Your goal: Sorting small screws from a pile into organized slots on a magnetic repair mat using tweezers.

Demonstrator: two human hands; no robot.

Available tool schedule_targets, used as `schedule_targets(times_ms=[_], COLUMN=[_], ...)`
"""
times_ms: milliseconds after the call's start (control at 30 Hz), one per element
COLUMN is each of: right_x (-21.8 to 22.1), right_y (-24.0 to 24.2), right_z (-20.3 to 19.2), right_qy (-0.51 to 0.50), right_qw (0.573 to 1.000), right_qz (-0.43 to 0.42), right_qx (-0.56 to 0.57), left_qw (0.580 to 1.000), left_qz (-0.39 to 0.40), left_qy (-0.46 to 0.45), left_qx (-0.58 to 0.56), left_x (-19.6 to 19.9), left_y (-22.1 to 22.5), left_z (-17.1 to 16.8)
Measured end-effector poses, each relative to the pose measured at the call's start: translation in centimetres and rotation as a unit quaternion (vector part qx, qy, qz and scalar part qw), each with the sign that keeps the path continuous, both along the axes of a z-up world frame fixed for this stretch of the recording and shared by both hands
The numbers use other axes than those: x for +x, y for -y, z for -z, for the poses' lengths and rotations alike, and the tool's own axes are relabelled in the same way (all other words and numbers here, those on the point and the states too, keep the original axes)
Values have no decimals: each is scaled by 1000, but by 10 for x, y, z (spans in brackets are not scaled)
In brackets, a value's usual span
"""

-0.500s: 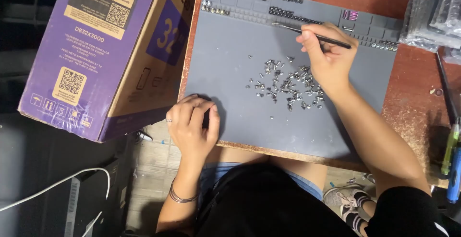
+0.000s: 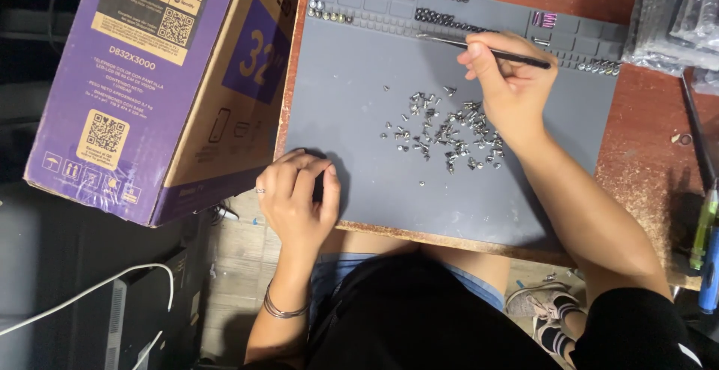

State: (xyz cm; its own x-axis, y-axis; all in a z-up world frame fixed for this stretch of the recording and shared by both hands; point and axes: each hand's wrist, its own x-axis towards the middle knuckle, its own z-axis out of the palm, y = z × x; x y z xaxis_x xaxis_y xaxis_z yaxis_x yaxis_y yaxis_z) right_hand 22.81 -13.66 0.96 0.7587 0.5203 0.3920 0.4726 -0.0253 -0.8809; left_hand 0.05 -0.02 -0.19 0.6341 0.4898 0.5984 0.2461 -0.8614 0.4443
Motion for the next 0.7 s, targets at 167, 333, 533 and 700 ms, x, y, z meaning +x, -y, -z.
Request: schedule_targets(times_ms=[167, 333, 533, 700], right_x=[0, 1, 1, 2], right_y=[-4, -14, -34, -50], right_z=[0, -6, -11, -12], right_qy=[-51, -58, 1, 140], right_qw=[999, 998, 999, 986], right_qz=[9, 1, -48, -75], right_qx=[8, 7, -25, -55], left_qw=[1000, 1000, 1000, 1000], left_qz=[5, 10, 9, 11], left_qy=[7, 15, 20, 21], left_qx=[-3, -7, -12, -12], left_x=[0, 1, 0, 0], left_y=[0, -1, -2, -3], left_z=[-4, -5, -7, -7])
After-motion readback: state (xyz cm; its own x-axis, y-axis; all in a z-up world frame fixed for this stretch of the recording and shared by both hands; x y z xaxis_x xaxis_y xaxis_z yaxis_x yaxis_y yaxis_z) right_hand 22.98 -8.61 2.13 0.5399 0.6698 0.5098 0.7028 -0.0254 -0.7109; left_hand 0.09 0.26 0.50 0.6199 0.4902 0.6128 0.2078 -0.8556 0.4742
